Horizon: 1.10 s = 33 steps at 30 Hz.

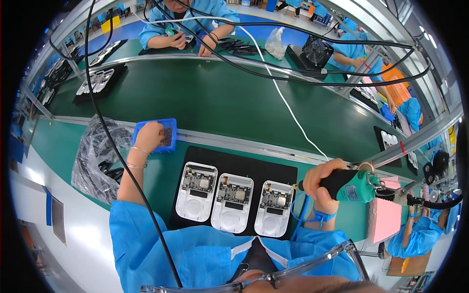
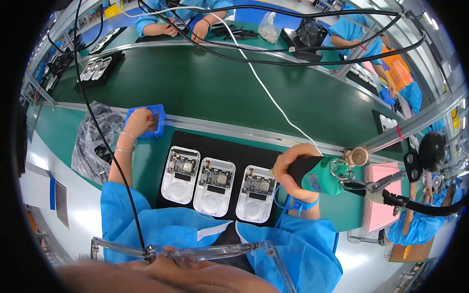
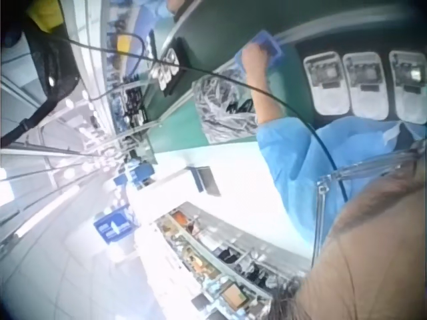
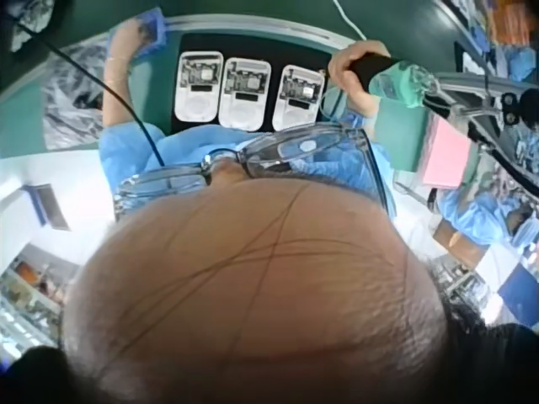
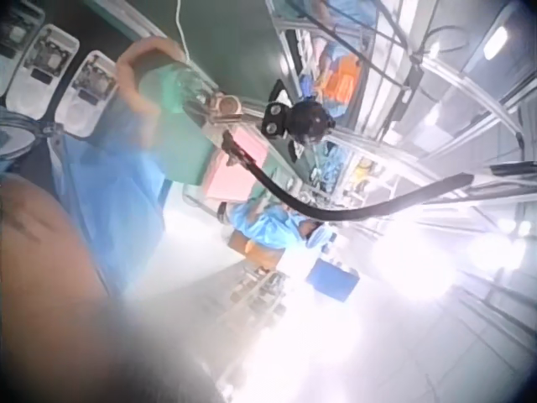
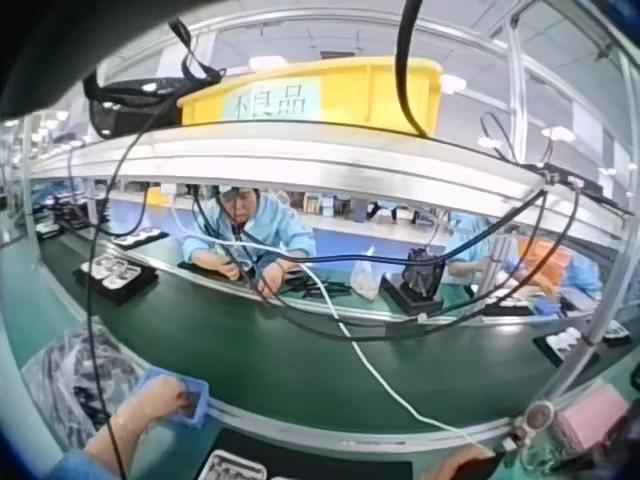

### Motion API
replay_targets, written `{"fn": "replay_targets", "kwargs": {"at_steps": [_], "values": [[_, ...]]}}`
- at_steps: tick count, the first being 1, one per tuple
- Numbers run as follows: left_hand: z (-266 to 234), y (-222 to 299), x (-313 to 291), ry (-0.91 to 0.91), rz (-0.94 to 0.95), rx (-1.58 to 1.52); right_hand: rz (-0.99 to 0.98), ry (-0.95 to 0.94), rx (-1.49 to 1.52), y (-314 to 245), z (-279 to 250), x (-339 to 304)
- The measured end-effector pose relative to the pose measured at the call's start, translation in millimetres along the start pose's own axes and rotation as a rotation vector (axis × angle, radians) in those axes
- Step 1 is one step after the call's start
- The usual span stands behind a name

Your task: Screwing small components onto circuit boards using an electric screwdriver on an assembly line.

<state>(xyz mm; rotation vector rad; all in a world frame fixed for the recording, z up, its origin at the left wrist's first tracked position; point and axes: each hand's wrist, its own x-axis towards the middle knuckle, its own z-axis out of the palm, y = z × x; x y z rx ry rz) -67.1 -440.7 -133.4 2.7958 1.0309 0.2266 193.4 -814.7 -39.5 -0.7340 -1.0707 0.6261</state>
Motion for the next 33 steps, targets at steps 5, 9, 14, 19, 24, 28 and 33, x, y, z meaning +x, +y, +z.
{"fn": "replay_targets", "kwargs": {"at_steps": [5, 9, 14, 19, 24, 28, 33], "values": [[3.4, 0.6, -2.3, 0.093, 0.076, 0.059, 0.033, 0.021, -0.001, -2.5, -3.3, -0.2], [-4.2, 6.4, -10.7, 0.111, 0.046, 0.038, 0.079, 0.006, -0.044, -3.3, -1.3, -1.2], [-19.5, 45.0, -12.9, 0.329, 0.030, -0.267, 0.088, 0.011, -0.029, 2.7, -1.4, 0.6], [9.0, 178.6, -46.0, 0.237, 0.812, -0.527, 0.016, 0.087, 0.047, 14.0, 24.5, 4.3], [20.6, 243.4, -75.0, 0.119, 0.858, -0.775, 0.030, 0.075, 0.088, 12.1, 32.8, -2.0], [20.0, 247.5, -77.1, 0.092, 0.823, -0.825, 0.034, 0.040, 0.142, 11.6, 32.0, -2.8], [22.2, 245.5, -76.4, 0.043, 0.797, -0.978, 0.032, 0.025, 0.123, 10.5, 33.4, -2.1]]}}
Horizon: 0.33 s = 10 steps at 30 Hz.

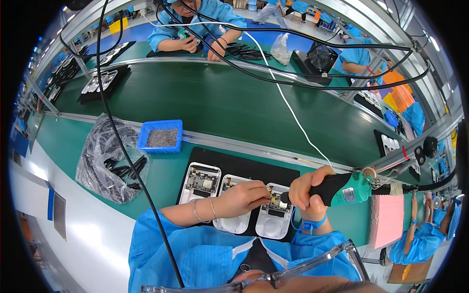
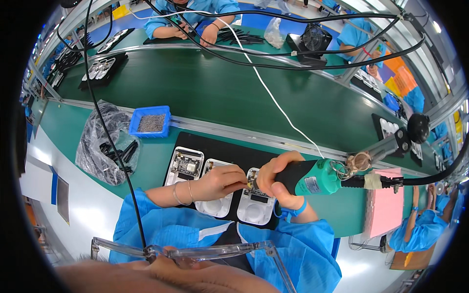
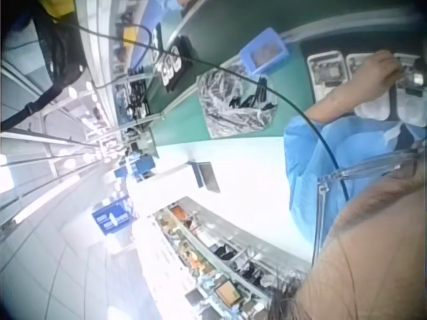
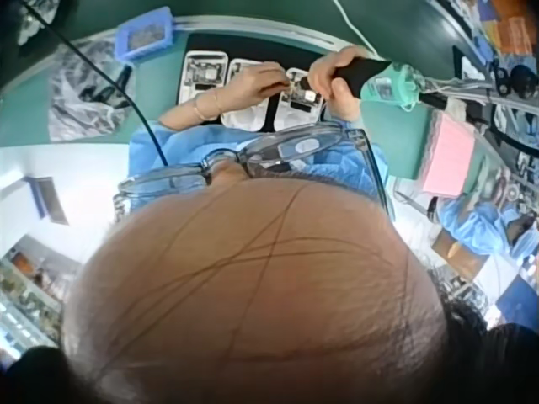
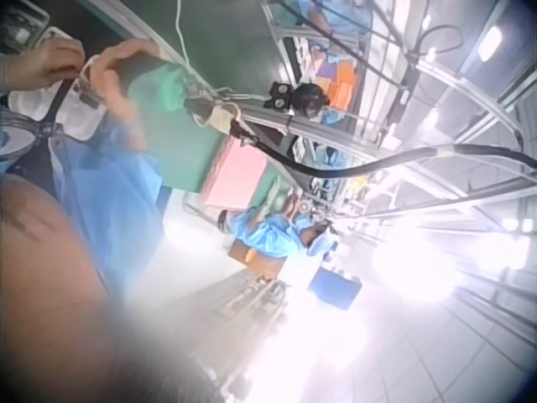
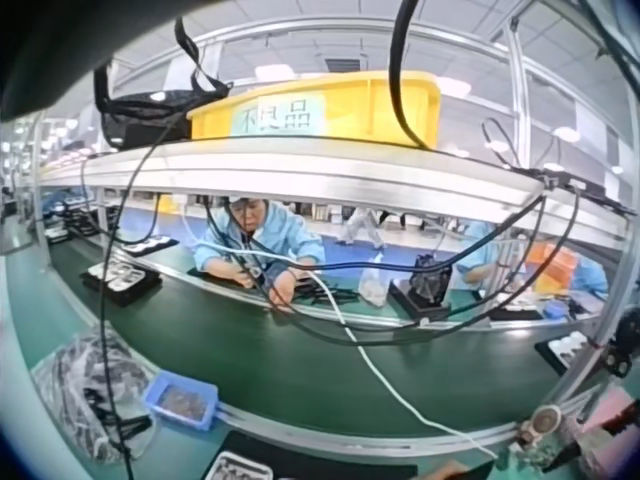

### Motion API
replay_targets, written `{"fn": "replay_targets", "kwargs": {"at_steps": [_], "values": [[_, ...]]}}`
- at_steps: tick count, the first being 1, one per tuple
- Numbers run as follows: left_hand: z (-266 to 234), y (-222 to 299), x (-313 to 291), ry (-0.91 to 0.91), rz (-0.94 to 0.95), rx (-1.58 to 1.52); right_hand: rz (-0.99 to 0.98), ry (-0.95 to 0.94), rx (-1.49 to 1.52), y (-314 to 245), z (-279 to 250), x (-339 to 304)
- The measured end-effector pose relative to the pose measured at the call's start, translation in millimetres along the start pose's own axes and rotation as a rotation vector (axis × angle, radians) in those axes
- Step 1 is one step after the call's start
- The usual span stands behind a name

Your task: Screwing small components onto circuit boards using an electric screwdriver on an assembly line.

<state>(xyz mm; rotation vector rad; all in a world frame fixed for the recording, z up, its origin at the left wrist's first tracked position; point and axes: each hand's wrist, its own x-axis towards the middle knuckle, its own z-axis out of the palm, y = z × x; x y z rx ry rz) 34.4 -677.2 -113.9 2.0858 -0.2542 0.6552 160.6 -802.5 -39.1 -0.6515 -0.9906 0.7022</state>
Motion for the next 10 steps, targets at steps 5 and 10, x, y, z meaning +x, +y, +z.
{"fn": "replay_targets", "kwargs": {"at_steps": [5, 10], "values": [[-3.4, 2.9, -2.5, 0.001, 0.025, 0.005, -0.002, -0.094, 0.177, 2.8, -8.0, -2.7], [-11.0, 7.2, -11.4, -0.067, 0.213, 0.401, 0.053, -0.121, 0.166, 11.8, -1.3, -6.5]]}}
